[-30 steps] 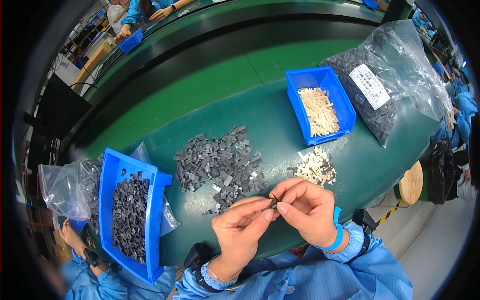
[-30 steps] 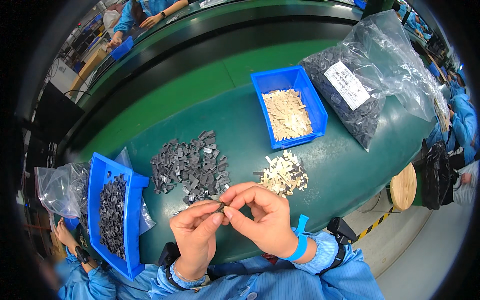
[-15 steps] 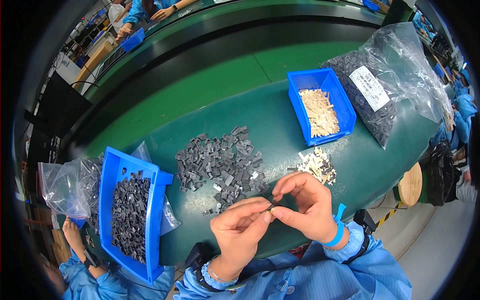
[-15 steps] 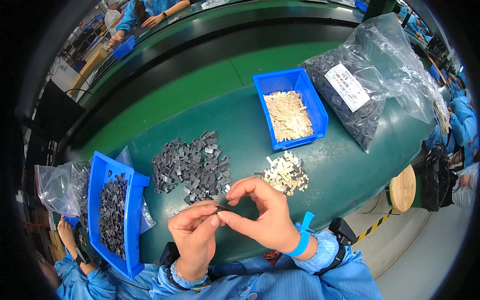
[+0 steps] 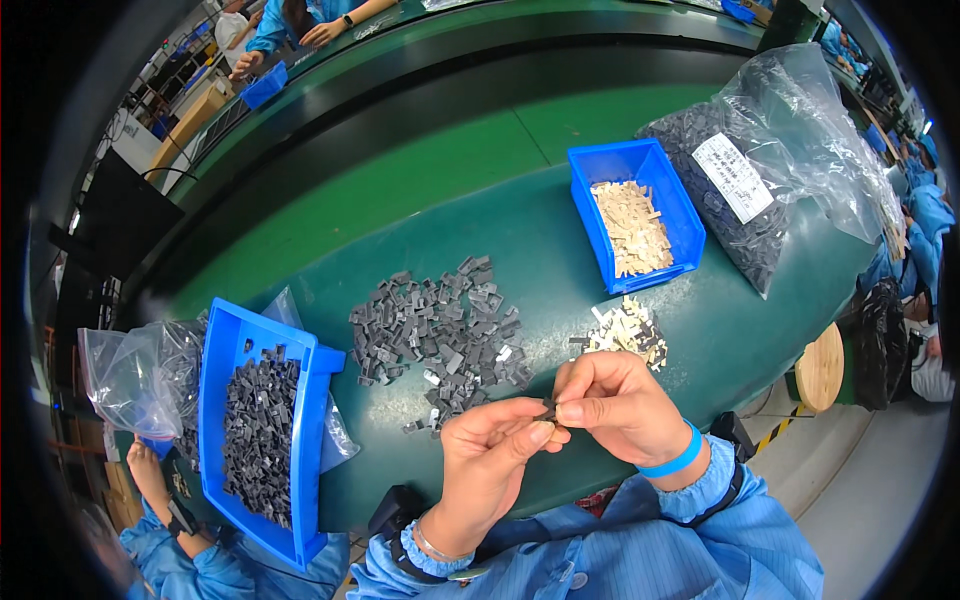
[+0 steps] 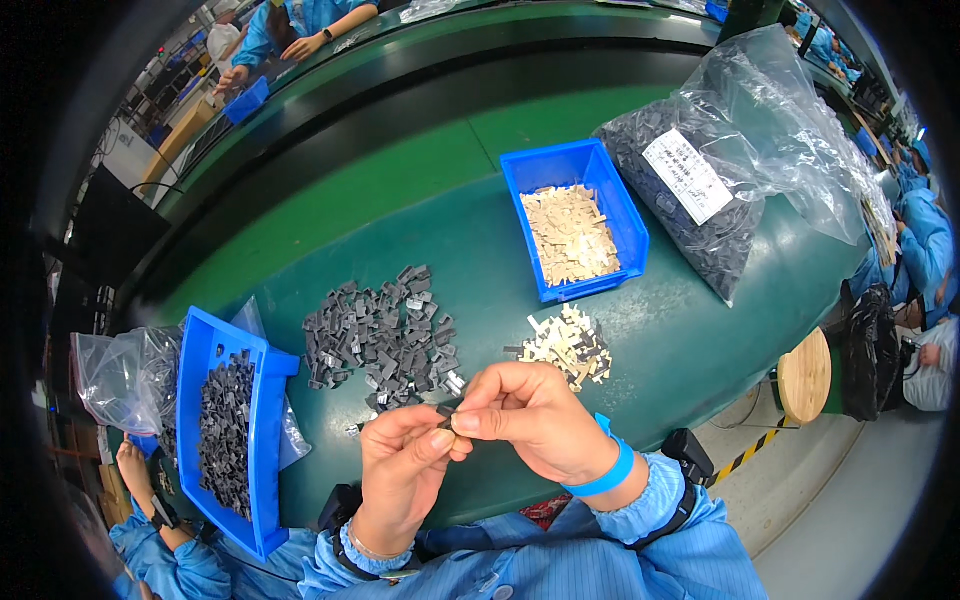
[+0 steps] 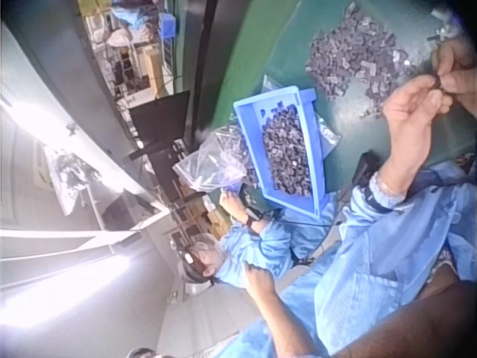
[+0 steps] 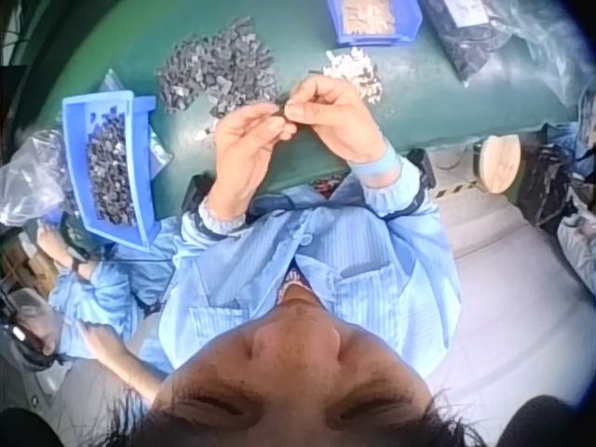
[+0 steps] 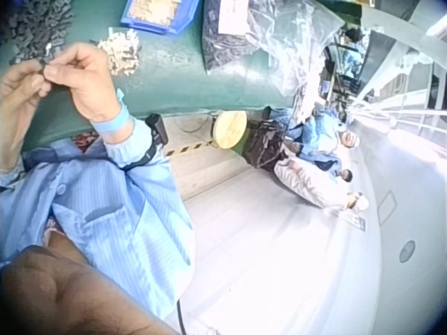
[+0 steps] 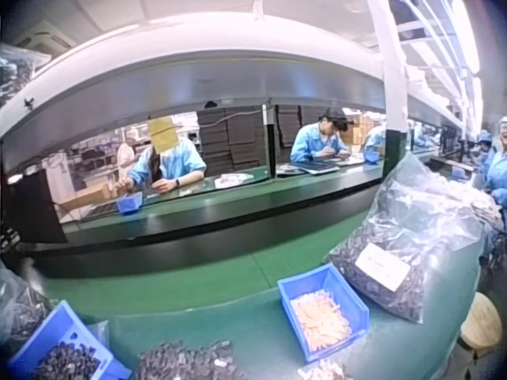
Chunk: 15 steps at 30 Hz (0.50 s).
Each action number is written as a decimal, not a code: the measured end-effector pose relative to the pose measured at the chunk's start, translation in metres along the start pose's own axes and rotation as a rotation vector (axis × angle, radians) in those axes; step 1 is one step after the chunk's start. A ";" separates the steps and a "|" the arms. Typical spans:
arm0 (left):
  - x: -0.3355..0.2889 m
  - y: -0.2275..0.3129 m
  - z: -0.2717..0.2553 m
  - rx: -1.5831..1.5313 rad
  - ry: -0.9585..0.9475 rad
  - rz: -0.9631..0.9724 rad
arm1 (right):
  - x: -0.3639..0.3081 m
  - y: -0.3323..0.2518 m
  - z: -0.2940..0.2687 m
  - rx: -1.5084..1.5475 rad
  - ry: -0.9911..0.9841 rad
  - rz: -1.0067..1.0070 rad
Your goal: Manually assembling small black and white plastic components at a factory workstation.
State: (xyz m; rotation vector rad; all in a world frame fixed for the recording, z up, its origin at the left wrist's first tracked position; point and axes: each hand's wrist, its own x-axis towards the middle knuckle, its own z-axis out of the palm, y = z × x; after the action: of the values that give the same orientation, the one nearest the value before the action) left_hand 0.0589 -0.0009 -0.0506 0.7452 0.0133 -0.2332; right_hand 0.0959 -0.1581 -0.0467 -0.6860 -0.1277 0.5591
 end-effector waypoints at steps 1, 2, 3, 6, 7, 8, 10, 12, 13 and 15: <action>0.000 -0.001 0.000 0.012 -0.031 0.012 | 0.000 0.001 -0.001 0.044 -0.022 0.020; -0.001 -0.001 -0.001 0.025 -0.061 0.023 | -0.001 0.001 -0.002 0.088 -0.043 0.039; 0.000 0.001 0.000 0.024 -0.063 0.023 | -0.001 0.000 -0.002 0.087 -0.043 0.037; 0.002 0.008 0.007 0.128 -0.111 0.033 | -0.002 -0.009 0.002 0.082 -0.049 0.118; 0.002 0.010 0.009 0.226 -0.083 0.079 | -0.003 -0.013 0.006 -0.050 -0.002 0.138; 0.002 0.011 0.011 0.324 -0.055 0.123 | -0.004 -0.014 0.008 -0.181 0.047 0.158; -0.001 0.010 0.016 0.493 -0.021 0.165 | -0.004 -0.011 0.005 -0.295 0.034 0.135; -0.005 0.009 0.018 0.661 0.013 0.209 | -0.004 -0.010 0.002 -0.462 -0.011 0.136; -0.007 0.009 0.018 0.797 -0.009 0.240 | -0.004 -0.011 0.003 -0.463 -0.009 0.135; -0.008 0.011 0.016 0.934 -0.026 0.276 | -0.002 -0.010 0.004 -0.484 -0.010 0.159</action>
State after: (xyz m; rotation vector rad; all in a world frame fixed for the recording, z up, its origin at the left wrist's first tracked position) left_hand 0.0528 -0.0025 -0.0305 1.6577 -0.2369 0.0335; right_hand 0.0974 -0.1635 -0.0367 -1.1709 -0.2230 0.6926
